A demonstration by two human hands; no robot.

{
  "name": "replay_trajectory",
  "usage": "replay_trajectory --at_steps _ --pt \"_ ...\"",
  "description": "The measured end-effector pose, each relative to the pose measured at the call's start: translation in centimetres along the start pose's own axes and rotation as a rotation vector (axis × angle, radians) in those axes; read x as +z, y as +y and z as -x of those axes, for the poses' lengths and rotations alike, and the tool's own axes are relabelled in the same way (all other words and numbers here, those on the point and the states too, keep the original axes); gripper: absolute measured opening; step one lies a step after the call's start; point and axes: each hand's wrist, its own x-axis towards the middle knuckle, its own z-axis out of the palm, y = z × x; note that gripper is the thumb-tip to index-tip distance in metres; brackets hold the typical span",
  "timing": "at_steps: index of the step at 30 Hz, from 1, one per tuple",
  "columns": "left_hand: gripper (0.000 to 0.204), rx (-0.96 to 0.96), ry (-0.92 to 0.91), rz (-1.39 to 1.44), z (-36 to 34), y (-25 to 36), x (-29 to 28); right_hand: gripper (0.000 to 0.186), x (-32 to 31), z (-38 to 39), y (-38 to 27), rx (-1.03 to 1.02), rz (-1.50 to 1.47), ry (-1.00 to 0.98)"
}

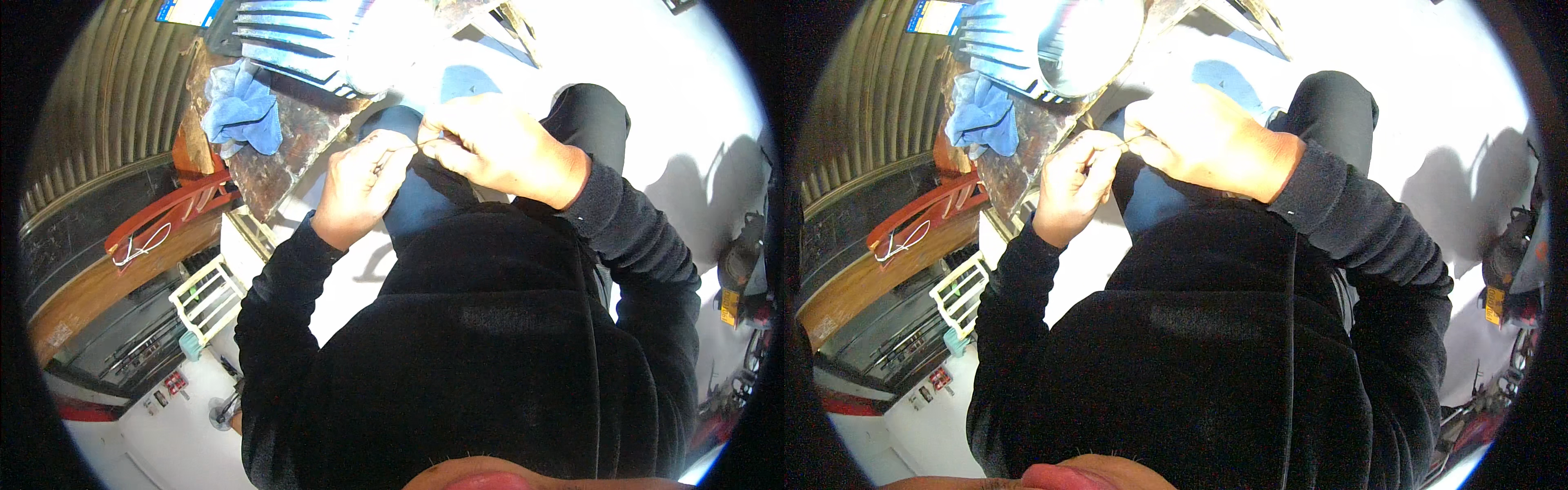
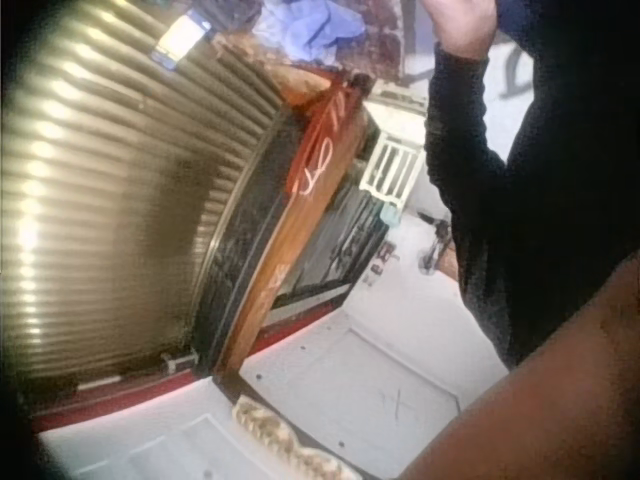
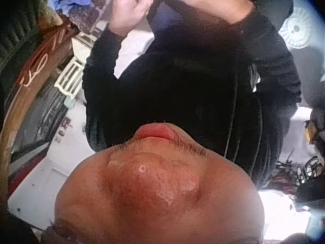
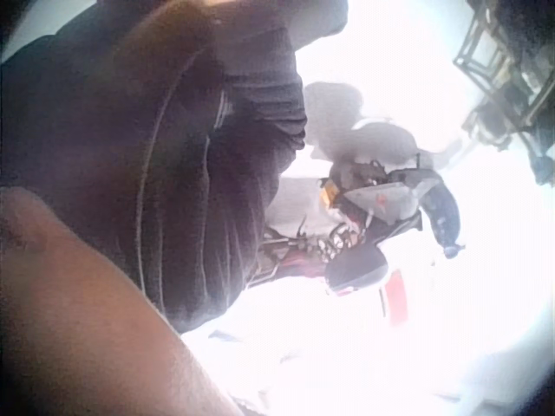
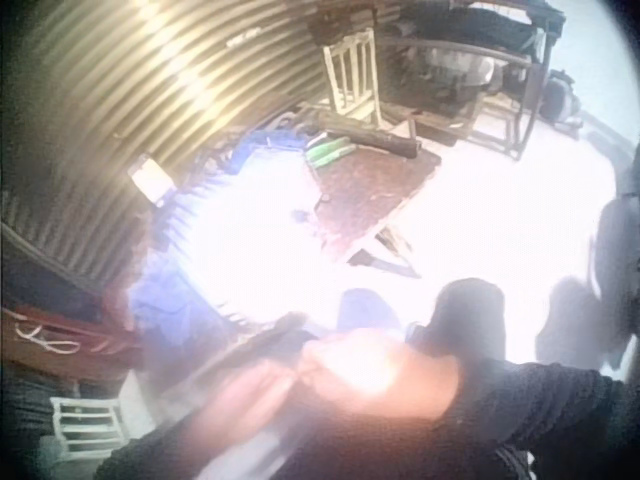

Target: The person sits at a workbench and handles a cylindrical electrical component with exposed wires. They wipe the component with a cloth, use pliers to strip or adjust wires, and manipulate small wire ends with both hands. The component is placed on the table and handled repeatedly during the clip.

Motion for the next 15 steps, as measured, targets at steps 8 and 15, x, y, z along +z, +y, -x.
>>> replay_trajectory --at_steps 8,15 --pt "0.013 0.11 0.009 -0.123 0.4 1.3 -1.1 0.019 -5.4 0.4 3.9 0.074 -0.211 -0.139" --pt "0.012 0.008 0.044 -0.135 1.1 1.0 -2.1 0.025 -13.0 5.1 11.2 0.336 -0.203 -0.172"
